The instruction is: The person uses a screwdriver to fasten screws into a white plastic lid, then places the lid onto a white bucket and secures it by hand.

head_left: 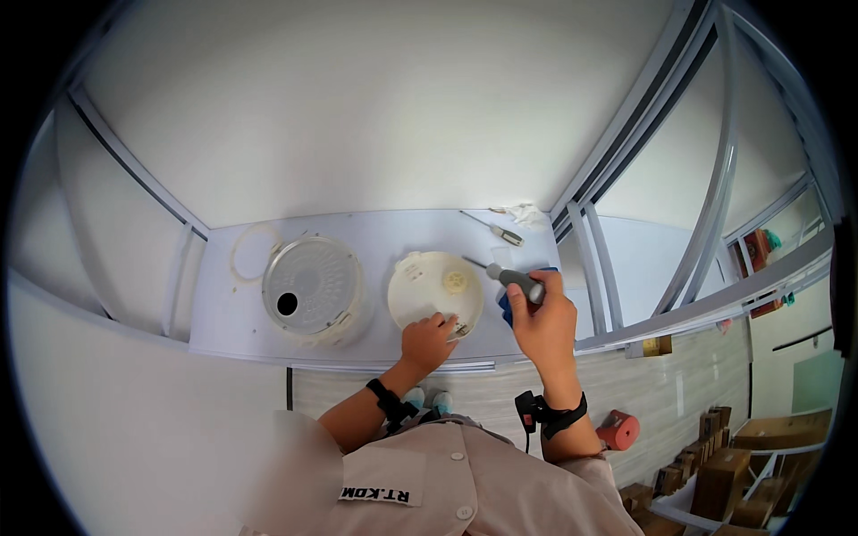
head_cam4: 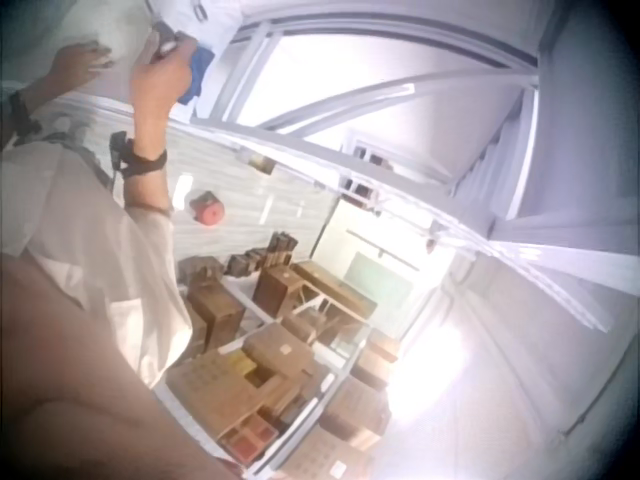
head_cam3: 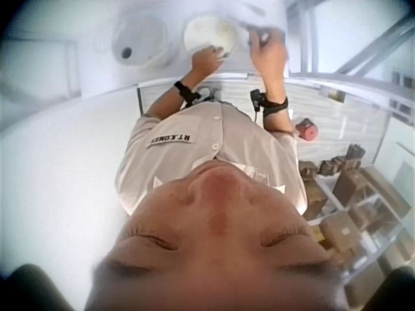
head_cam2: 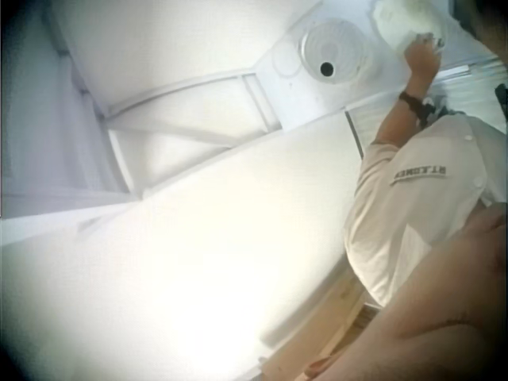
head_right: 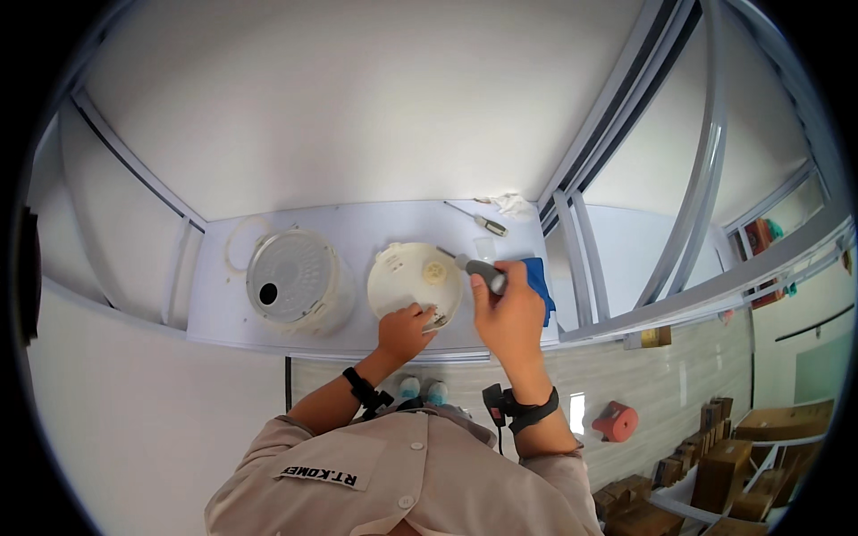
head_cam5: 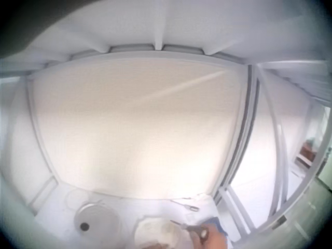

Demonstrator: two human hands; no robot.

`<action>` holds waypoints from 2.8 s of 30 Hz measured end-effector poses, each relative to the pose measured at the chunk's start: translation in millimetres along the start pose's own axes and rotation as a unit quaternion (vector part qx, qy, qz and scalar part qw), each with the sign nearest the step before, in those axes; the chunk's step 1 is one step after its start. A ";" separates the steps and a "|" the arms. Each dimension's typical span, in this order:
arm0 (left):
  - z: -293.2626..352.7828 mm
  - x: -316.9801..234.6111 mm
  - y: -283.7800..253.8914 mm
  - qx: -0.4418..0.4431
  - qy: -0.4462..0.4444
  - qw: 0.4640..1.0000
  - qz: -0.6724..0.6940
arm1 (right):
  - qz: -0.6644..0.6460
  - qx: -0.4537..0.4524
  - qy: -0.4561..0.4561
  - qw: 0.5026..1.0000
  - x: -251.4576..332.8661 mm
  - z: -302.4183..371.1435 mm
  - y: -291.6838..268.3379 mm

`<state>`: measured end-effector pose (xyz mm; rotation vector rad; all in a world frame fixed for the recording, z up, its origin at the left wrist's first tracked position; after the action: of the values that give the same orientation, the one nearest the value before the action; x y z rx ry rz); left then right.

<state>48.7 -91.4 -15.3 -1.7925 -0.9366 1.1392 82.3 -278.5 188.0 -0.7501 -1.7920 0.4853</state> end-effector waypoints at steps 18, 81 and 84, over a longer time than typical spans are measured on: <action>-11.5 -3.5 -54.3 -0.119 0.100 0.987 -0.025 | -0.116 -0.024 0.142 0.983 -154.5 17.3 61.8; 48.6 55.7 -246.7 -0.203 -0.038 0.914 0.348 | -0.493 0.183 0.029 0.850 6.3 -15.1 179.1; 59.2 73.5 -264.9 -0.168 0.019 0.932 0.319 | -0.523 0.153 0.058 0.836 24.1 -10.3 184.4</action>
<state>-26.7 95.3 181.0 -2.5018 -0.5476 1.3804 133.8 -129.7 88.5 0.4575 -1.6651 -0.0334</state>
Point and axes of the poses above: each hand's wrist, its own z-axis away from the middle knuckle, its own y-axis out of the palm, x = y × z, the point moved 6 cm from there along -z, towards the middle knuckle, and after that the axes turned 5 degrees about y, right-handed, at the moved point
